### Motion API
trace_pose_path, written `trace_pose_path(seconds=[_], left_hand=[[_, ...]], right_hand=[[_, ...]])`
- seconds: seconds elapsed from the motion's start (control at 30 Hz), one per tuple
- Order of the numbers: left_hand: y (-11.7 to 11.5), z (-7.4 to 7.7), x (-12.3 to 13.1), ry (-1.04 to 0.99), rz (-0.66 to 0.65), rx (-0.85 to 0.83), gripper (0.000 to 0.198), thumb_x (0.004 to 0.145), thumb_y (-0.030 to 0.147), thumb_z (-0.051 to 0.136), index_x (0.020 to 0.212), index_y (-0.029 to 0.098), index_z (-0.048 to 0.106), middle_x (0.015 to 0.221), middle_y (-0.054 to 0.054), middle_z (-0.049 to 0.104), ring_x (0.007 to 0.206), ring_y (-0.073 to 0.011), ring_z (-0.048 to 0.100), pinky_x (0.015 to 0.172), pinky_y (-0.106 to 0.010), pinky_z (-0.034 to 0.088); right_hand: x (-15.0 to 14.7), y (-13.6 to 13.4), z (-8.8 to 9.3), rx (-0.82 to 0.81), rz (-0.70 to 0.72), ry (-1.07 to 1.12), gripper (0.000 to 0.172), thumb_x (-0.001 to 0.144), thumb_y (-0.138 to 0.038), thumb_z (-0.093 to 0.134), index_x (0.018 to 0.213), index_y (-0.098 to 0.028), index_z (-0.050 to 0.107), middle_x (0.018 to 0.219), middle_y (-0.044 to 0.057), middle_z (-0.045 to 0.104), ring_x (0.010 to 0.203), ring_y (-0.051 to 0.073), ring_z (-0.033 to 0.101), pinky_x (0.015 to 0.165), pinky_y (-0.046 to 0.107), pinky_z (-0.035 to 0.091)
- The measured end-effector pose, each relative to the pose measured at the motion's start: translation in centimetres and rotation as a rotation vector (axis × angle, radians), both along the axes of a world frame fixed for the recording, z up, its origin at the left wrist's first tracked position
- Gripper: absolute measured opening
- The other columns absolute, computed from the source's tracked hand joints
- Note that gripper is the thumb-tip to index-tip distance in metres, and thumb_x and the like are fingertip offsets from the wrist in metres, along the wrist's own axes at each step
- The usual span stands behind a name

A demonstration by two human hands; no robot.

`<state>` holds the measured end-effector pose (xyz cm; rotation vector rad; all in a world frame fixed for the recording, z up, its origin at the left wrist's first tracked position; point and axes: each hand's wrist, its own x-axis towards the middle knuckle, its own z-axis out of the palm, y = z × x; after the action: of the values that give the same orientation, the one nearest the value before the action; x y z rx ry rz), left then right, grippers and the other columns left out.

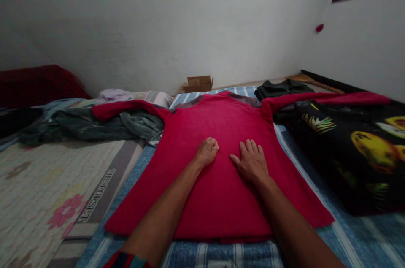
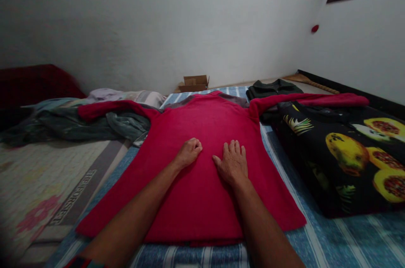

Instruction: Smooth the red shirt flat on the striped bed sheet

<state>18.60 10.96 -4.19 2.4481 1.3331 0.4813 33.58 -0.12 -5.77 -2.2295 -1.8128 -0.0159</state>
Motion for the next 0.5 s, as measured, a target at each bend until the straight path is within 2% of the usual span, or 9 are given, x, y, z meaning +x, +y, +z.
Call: trace_pose_path(seconds=[0.33,0.5], left_hand=[[0.05,0.32,-0.62,-0.08,-0.008,-0.043,0.018,0.077,0.011,0.043,0.062,0.017,0.051,0.066,0.001,0.055,0.064,-0.0109,0.05,0.062,-0.022,0.038],[0.05,0.38,-0.49,-0.065,-0.019,-0.043,0.013,0.076,0.014,0.049,0.066,0.016,0.056,0.07,0.001,0.057,0.068,-0.012,0.053,0.066,-0.023,0.041]], right_hand=[[0.04,-0.06,0.08,-0.003,0.001,0.025,0.066,0.089,-0.056,0.032,0.132,-0.007,0.044,0.141,0.022,0.036,0.134,0.033,0.024,0.106,0.048,0.015],[0.0,-0.07,0.18,-0.009,-0.004,0.025,0.065,0.089,-0.057,0.032,0.132,-0.009,0.044,0.142,0.021,0.035,0.134,0.032,0.023,0.106,0.047,0.015]])
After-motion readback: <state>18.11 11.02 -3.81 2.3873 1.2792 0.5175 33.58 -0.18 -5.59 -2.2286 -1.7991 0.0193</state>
